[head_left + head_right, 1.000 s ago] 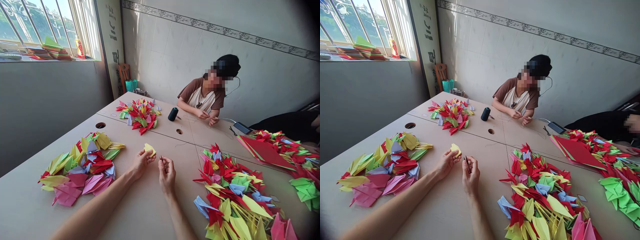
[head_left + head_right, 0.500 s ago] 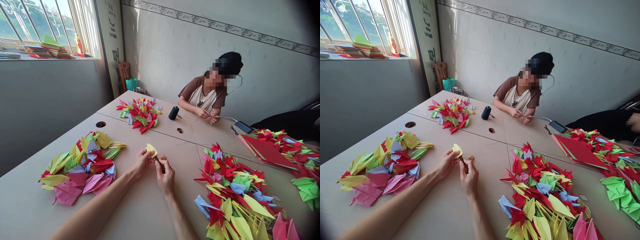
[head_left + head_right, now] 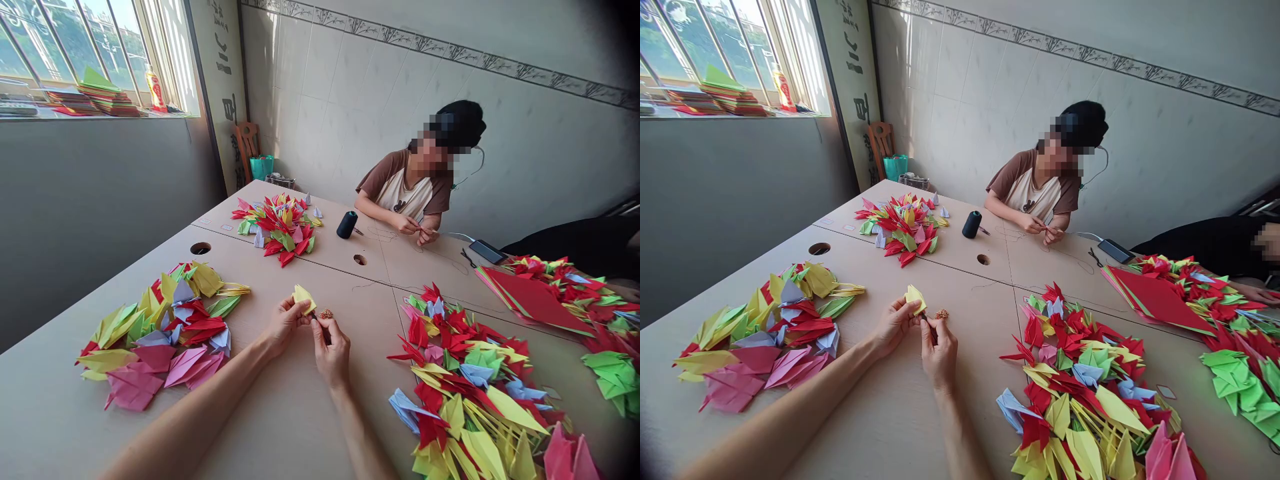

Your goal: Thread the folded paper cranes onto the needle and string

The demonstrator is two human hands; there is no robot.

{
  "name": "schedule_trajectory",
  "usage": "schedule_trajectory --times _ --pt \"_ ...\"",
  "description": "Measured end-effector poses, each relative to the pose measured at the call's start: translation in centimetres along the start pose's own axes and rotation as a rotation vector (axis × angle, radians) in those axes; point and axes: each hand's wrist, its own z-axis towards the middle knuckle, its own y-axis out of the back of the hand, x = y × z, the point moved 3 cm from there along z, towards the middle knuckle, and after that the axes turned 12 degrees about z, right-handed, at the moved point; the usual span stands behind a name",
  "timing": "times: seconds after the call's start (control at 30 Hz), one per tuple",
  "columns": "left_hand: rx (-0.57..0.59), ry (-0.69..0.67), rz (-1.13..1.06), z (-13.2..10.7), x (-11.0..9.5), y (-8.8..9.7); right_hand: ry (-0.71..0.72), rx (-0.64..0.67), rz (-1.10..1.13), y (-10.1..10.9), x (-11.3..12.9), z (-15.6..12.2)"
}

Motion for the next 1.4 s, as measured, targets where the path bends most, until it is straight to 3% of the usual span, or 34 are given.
schedule_trajectory --times 0.43,0.63,0.73,1.07,1.4 --pt "0.0 0.002 0.035 -0.1 0.0 -0.1 -0.053 -0.001 0.028 0.0 -0.3 -0.1" --pt "0.013 -0.003 0.117 -0.3 -0.1 -0.2 -0.216 -0.2 0.181 0.6 -0.9 -0.2" --pt "0.042 -0.004 0.196 -0.5 0.0 -0.4 -0.249 -0.215 0.196 0.7 -1.0 -0.2" --pt "0.05 -0.033 0.215 -0.9 -0.1 -1.0 -0.052 -0.221 0.023 0.7 -1.0 -0.7" --pt "0.103 0.027 0.156 -1.1 0.0 -1.2 -0.022 -0.197 -0.012 0.5 -1.2 -0.5"
